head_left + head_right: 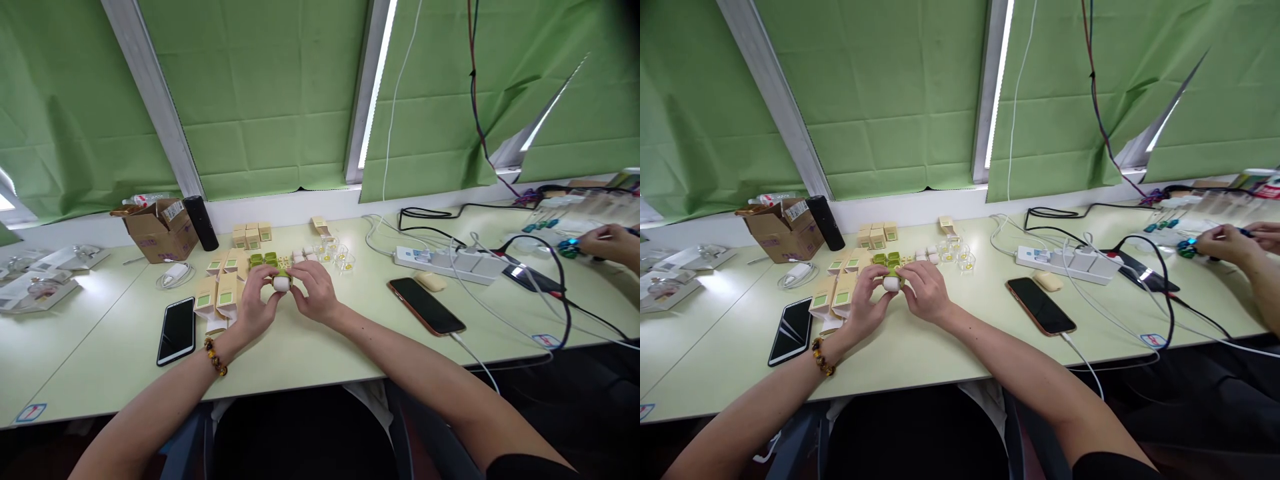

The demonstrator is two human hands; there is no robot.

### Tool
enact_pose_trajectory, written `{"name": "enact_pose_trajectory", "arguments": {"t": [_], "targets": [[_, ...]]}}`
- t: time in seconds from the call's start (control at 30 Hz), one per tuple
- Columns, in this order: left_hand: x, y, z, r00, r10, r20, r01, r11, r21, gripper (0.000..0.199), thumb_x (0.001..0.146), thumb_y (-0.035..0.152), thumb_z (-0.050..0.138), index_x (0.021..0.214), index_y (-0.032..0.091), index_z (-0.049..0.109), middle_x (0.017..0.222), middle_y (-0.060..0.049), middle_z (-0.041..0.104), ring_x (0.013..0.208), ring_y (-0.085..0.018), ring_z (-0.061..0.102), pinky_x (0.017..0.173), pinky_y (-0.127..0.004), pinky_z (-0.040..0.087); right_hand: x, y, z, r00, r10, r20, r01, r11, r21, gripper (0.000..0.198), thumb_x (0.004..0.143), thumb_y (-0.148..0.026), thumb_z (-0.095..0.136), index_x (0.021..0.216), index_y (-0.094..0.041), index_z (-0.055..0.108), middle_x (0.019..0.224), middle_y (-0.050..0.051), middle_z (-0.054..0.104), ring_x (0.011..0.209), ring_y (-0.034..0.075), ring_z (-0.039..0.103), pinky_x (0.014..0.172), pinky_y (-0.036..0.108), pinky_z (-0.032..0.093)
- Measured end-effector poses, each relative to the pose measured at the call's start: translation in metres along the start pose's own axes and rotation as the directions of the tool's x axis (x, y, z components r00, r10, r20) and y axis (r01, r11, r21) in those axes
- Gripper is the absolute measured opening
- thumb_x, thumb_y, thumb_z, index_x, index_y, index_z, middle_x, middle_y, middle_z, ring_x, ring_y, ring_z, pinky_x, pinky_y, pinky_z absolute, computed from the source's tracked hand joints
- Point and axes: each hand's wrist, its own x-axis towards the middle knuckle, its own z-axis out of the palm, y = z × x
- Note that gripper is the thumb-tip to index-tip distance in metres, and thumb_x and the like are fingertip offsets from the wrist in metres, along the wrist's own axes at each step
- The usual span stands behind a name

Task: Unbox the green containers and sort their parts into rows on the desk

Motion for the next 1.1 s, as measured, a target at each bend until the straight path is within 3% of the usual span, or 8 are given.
{"name": "enact_pose_trajectory", "arguments": {"t": [0.07,0.13,0.23,0.37,0.57,0.77,0.97,1.1], "targets": [[0.0,-0.006,-0.002,0.982,0.188,-0.016,-0.185,0.976,0.112,0.029,0.09,0.016,0.072,0.117,0.023,0.066,0.119,-0.011,0.066,0.117,-0.027,0.065,0.099,-0.044,0.058,0.0,0.002,0.001,0.99,-0.123,-0.065,0.117,0.989,-0.085,0.032,0.094,-0.021,0.059,0.125,-0.027,0.066,0.11,0.012,0.073,0.103,0.031,0.069,0.088,0.051,0.056],[0.001,-0.011,-0.006,0.927,0.375,0.009,-0.363,0.891,0.273,0.031,0.092,0.012,0.068,0.12,0.023,0.063,0.122,-0.012,0.064,0.117,-0.026,0.065,0.1,-0.047,0.058,0.002,0.002,0.001,0.968,-0.222,-0.116,0.205,0.969,-0.142,0.035,0.095,-0.017,0.057,0.129,-0.025,0.063,0.107,0.012,0.073,0.099,0.029,0.069,0.085,0.047,0.057],[0.001,-0.011,-0.009,0.869,0.49,0.071,-0.459,0.745,0.483,0.036,0.094,0.009,0.064,0.126,0.024,0.062,0.127,-0.013,0.062,0.12,-0.028,0.064,0.099,-0.049,0.058,0.003,0.0,0.001,0.958,-0.261,-0.121,0.245,0.96,-0.133,0.043,0.096,-0.015,0.056,0.137,-0.024,0.056,0.11,0.013,0.072,0.101,0.029,0.07,0.084,0.046,0.059],[0.002,-0.011,-0.012,0.857,0.494,0.15,-0.483,0.665,0.569,0.041,0.096,0.013,0.066,0.135,0.025,0.062,0.121,-0.014,0.066,0.116,-0.03,0.066,0.098,-0.051,0.057,0.001,-0.002,0.002,0.985,-0.165,-0.055,0.161,0.985,-0.061,0.045,0.097,-0.015,0.056,0.141,-0.023,0.053,0.113,0.014,0.072,0.103,0.029,0.07,0.083,0.045,0.062],[0.005,-0.02,-0.013,0.877,0.434,0.204,-0.473,0.712,0.519,0.042,0.099,0.018,0.064,0.141,0.023,0.06,0.122,-0.015,0.068,0.115,-0.03,0.065,0.098,-0.05,0.057,-0.001,-0.005,0.003,0.998,0.015,0.055,-0.02,0.995,0.096,0.043,0.098,-0.015,0.059,0.14,-0.023,0.054,0.109,0.011,0.075,0.084,0.022,0.071,0.074,0.038,0.063],[0.007,-0.019,-0.013,0.891,0.396,0.223,-0.451,0.714,0.536,0.039,0.1,0.017,0.062,0.139,0.02,0.059,0.121,-0.016,0.067,0.113,-0.029,0.063,0.096,-0.048,0.057,0.002,-0.012,0.003,0.955,0.242,0.171,-0.29,0.882,0.371,0.037,0.102,-0.025,0.058,0.139,-0.023,0.061,0.101,0.007,0.077,0.082,0.02,0.076,0.082,0.038,0.066],[0.004,-0.017,-0.009,0.863,0.386,0.326,-0.505,0.633,0.587,0.042,0.102,0.015,0.057,0.144,0.015,0.055,0.118,-0.018,0.064,0.111,-0.031,0.062,0.093,-0.049,0.058,-0.002,-0.015,0.009,0.932,0.313,0.183,-0.359,0.863,0.356,0.035,0.106,-0.03,0.051,0.136,-0.024,0.067,0.122,0.011,0.076,0.099,0.023,0.075,0.084,0.04,0.067],[0.003,-0.017,-0.007,0.865,0.34,0.368,-0.501,0.611,0.613,0.046,0.104,0.017,0.053,0.149,0.013,0.05,0.119,-0.02,0.062,0.11,-0.032,0.061,0.091,-0.05,0.059,-0.003,-0.014,0.009,0.916,0.342,0.21,-0.397,0.85,0.348,0.032,0.107,-0.028,0.048,0.132,-0.024,0.068,0.117,0.009,0.076,0.092,0.021,0.075,0.083,0.038,0.066]]}}
